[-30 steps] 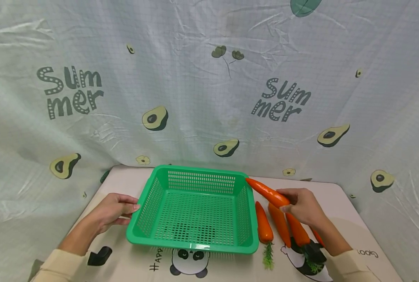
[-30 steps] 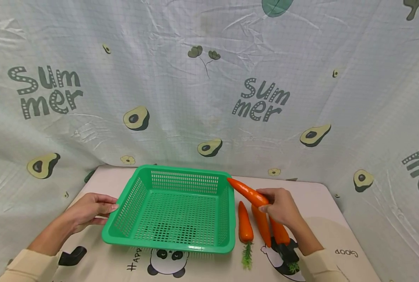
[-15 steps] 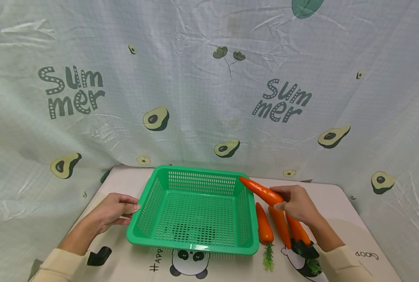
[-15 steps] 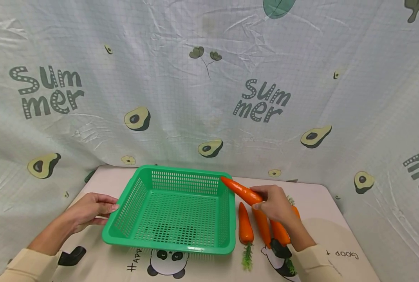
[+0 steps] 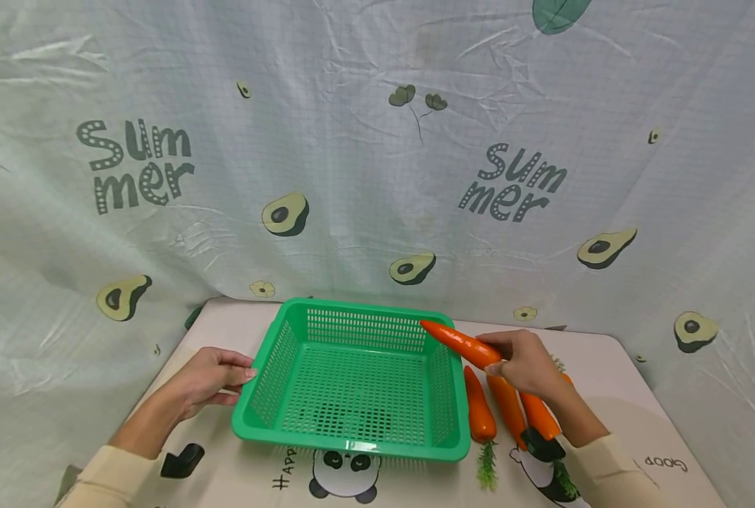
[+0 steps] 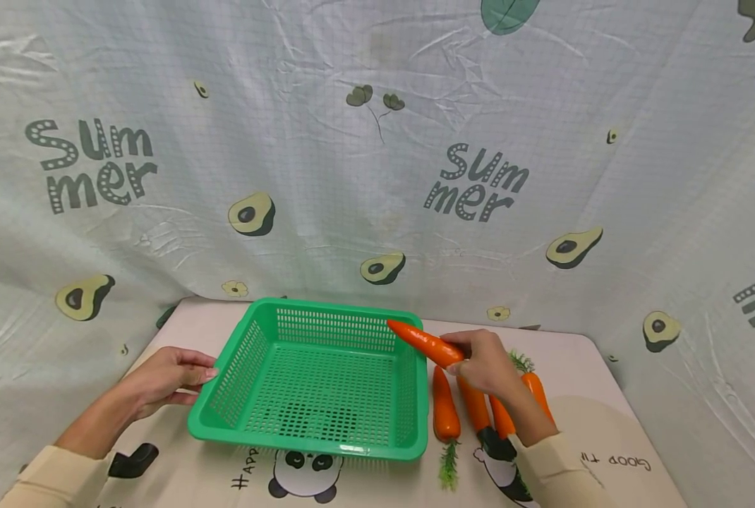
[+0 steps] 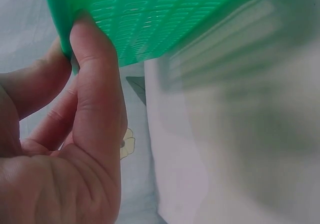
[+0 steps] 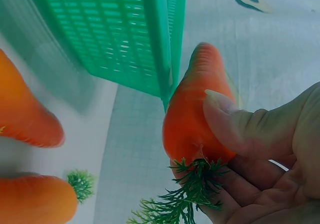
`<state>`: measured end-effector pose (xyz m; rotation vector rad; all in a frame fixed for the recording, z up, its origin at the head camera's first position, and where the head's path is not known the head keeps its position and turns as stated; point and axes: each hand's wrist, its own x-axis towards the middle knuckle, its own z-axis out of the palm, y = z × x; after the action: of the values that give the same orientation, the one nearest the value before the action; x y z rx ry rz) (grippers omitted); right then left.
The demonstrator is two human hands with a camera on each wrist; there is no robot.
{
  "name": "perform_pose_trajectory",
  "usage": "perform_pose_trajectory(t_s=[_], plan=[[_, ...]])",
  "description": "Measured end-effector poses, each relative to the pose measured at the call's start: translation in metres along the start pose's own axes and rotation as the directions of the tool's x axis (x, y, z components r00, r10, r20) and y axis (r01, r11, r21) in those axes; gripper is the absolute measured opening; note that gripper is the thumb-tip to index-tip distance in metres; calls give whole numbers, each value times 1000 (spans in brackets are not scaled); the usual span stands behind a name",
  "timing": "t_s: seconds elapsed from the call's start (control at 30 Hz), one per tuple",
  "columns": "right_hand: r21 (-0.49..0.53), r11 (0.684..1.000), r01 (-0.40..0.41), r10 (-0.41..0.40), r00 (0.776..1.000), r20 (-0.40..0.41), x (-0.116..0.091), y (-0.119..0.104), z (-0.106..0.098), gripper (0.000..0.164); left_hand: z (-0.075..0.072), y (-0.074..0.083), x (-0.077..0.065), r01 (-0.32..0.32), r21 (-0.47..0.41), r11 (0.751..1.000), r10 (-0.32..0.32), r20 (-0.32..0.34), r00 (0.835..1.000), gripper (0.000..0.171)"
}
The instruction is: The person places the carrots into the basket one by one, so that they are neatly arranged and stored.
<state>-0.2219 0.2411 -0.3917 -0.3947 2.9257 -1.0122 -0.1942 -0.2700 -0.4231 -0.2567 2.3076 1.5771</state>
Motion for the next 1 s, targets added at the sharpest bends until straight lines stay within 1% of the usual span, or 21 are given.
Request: perform_pose_trajectory(t_s=[0.2,0.43,0.67,0.73,1.0], plan=[[-6,1000,22,-22,1000,6,5,-6,0,46,-2,1,1,3,-8,1000,-3,2,1000,41],[1,998,67,-67,997,35,11,-11,3,48,-2,0,0,10,-12,1000,-10,0,1000,41],[-2,996,84,-84,995,55,18,-15,6,50,-1,1,1,5,-11,1000,-5,7,1000,41],[-2,996,94,-94,994,61,20,-17,7,50,-1,1,1,13,-18,1000,-13,1,1000,40],[25,994,110,-111,990,85,28,-25,13,48,0,1,1,14,-22,1000,-14,4,1000,39]])
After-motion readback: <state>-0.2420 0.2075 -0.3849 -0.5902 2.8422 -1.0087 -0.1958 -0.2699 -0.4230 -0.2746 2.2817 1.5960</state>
